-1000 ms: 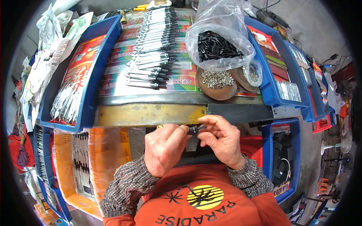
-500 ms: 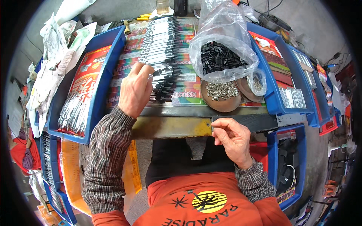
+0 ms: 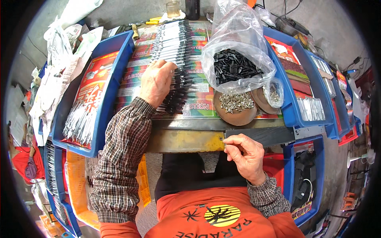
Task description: The person assembles metal strips by attaching plastic clips and small metal fasteners onto them by hand, then places the assembled pieces onto the table and into a tray.
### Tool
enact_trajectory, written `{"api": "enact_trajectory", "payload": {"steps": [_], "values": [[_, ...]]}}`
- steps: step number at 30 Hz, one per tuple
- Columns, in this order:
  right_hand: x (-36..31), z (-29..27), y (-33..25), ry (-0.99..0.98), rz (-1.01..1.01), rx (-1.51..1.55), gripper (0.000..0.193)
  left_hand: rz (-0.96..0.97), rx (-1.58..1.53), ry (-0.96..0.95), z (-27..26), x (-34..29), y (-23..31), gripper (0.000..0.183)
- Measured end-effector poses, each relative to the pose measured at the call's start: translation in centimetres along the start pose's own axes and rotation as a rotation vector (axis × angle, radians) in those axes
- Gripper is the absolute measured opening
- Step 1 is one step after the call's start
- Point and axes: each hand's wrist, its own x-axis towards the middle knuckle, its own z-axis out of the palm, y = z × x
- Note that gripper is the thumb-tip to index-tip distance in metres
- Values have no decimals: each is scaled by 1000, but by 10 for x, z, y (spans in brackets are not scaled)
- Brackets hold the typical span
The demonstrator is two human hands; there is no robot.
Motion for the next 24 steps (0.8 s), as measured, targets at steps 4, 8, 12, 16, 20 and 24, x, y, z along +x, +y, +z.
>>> {"api": "enact_trajectory", "payload": {"steps": [4, 8, 12, 16, 20, 24], "values": [[0, 1, 0, 0, -14, -10, 13, -20, -3, -21, 3, 1, -3, 18], [0, 1, 0, -1, -10, -24, 14, -7, -16, -21, 7, 4, -3, 19], [-1, 0, 0, 4, -12, -20, 14, 29, -9, 5, 11, 4, -5, 21], [0, 2, -1, 2, -22, -16, 13, 29, -16, 37, 8, 0, -6, 24], [1, 4, -1, 4, 2, -2, 12, 18, -50, 57, -3, -7, -3, 24], [0, 3, -1, 27, 17, 14, 12, 38, -82, 46, -30, -24, 14, 22]]}}
